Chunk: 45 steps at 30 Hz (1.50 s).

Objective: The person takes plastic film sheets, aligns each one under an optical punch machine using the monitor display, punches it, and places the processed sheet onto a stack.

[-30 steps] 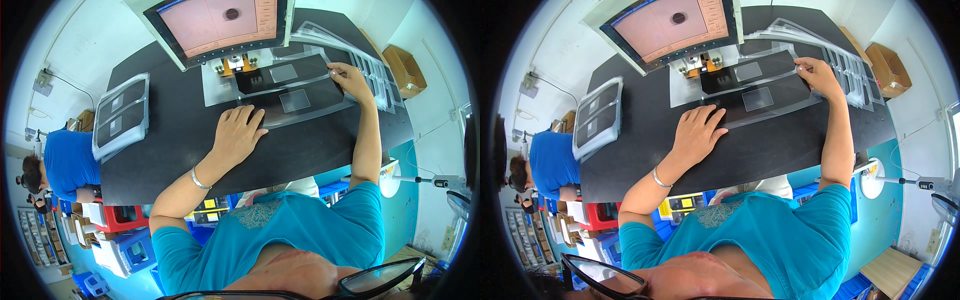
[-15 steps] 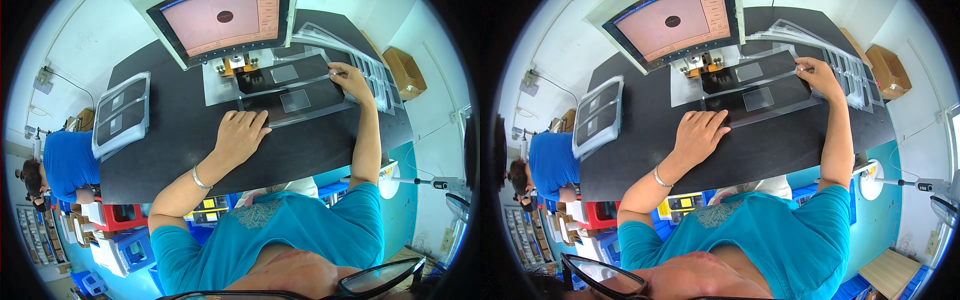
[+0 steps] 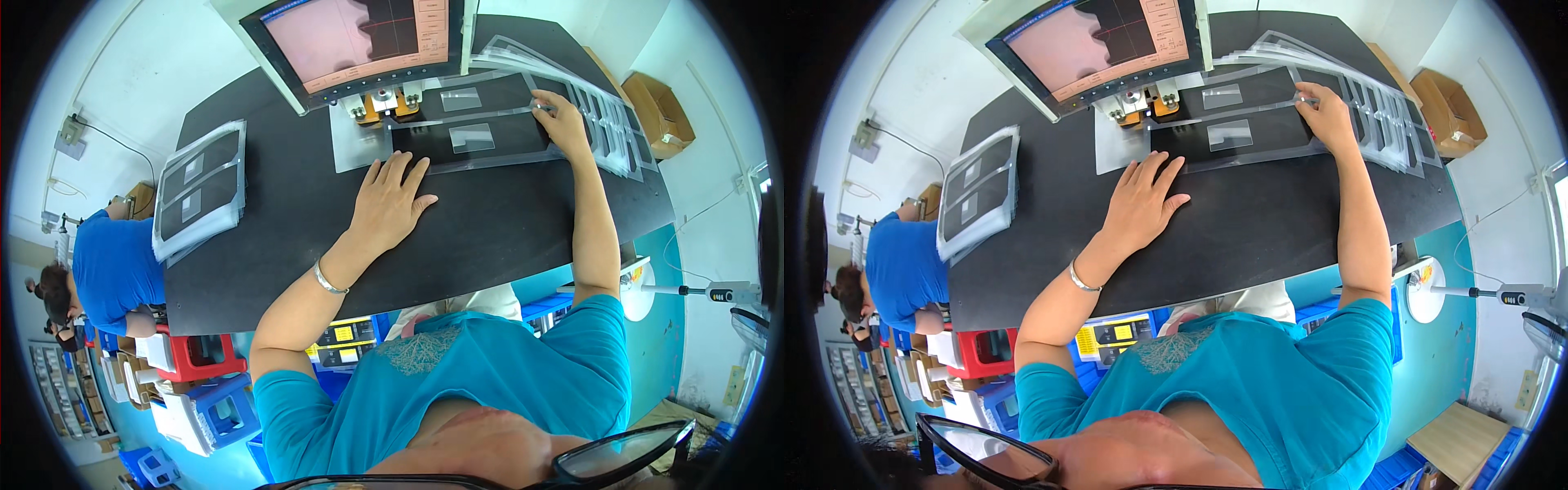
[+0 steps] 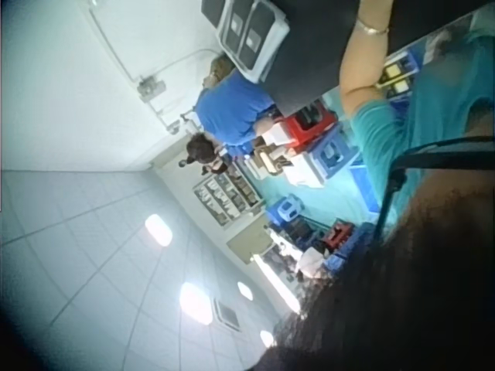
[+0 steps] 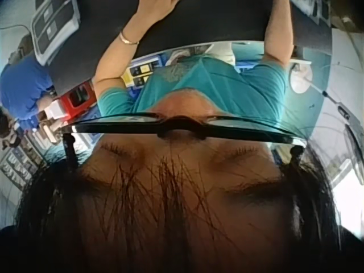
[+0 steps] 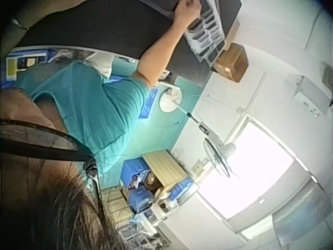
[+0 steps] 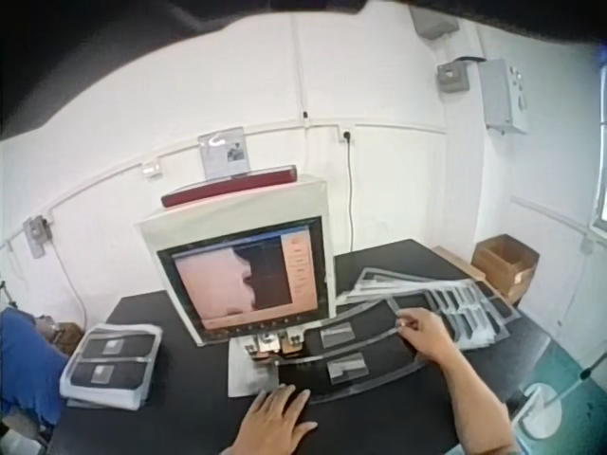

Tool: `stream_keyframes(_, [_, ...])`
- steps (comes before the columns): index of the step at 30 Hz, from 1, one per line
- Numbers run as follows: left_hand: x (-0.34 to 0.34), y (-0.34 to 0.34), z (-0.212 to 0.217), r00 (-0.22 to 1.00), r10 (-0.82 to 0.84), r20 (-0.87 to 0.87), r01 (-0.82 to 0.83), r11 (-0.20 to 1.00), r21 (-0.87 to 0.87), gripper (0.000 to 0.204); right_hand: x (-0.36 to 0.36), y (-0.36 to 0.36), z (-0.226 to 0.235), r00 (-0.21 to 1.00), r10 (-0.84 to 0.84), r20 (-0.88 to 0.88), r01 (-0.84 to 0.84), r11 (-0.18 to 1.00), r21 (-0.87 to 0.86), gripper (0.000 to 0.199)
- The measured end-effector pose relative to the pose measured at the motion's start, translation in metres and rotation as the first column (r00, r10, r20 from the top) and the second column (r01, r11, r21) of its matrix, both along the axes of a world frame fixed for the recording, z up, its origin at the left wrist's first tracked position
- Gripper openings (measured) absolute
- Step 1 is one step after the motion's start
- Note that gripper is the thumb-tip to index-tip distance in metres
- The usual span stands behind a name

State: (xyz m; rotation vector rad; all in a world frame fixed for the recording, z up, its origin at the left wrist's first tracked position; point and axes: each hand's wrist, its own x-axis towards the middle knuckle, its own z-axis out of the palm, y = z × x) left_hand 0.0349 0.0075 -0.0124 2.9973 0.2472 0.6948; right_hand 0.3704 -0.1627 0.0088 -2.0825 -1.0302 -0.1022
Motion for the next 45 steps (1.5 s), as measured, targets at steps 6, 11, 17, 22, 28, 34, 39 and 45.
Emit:
stream_keyframes(6, [0.000, 0.004, -0.004, 1.000, -0.015, -0.022, 0.015, 1.000, -0.016, 0.055, 0.007, 0.001, -0.006, 1.000, -0.005, -0.031, 0.006, 0.999, 0.050, 0.038])
stream_keyframes(11, [-0.002, 0.003, 0.000, 0.999, -0.038, 0.006, 0.038, 0.999, -0.002, 0.052, -0.002, 0.000, 0.003, 0.968, -0.014, -0.249, 0.033, 0.997, 0.073, 0.036])
stream_keyframes(17, [-0.005, -0.007, 0.014, 0.948, -0.301, 0.106, 0.311, 0.944, -0.106, 0.038, -0.005, -0.002, 0.007, 0.892, 0.129, -0.433, -0.094, 0.990, 0.101, 0.041])
stream_keyframes(22, [-0.004, -0.016, 0.011, 0.889, -0.439, 0.129, 0.450, 0.889, -0.079, 0.028, -0.008, 0.006, 0.003, 0.925, 0.122, -0.361, -0.082, 0.989, 0.122, 0.044])
stream_keyframes(28, [-0.004, -0.013, 0.009, 0.890, -0.441, 0.114, 0.450, 0.890, -0.074, 0.027, -0.017, 0.020, -0.006, 0.994, -0.006, -0.106, 0.024, 0.985, 0.172, 0.044])
stream_keyframes(34, [-0.005, -0.013, 0.007, 0.893, -0.438, 0.105, 0.446, 0.891, -0.078, 0.026, -0.015, 0.022, -0.008, 0.997, -0.082, -0.016, 0.083, 0.977, 0.195, 0.045])
stream_keyframes(39, [-0.005, -0.013, 0.007, 0.895, -0.433, 0.106, 0.442, 0.893, -0.085, 0.026, -0.015, 0.023, -0.008, 0.997, -0.079, -0.014, 0.080, 0.981, 0.179, 0.045])
stream_keyframes(45, [-0.006, -0.012, 0.007, 0.897, -0.432, 0.093, 0.441, 0.892, -0.099, 0.027, -0.013, 0.022, -0.011, 0.997, -0.078, 0.027, 0.072, 0.983, 0.171, 0.046])
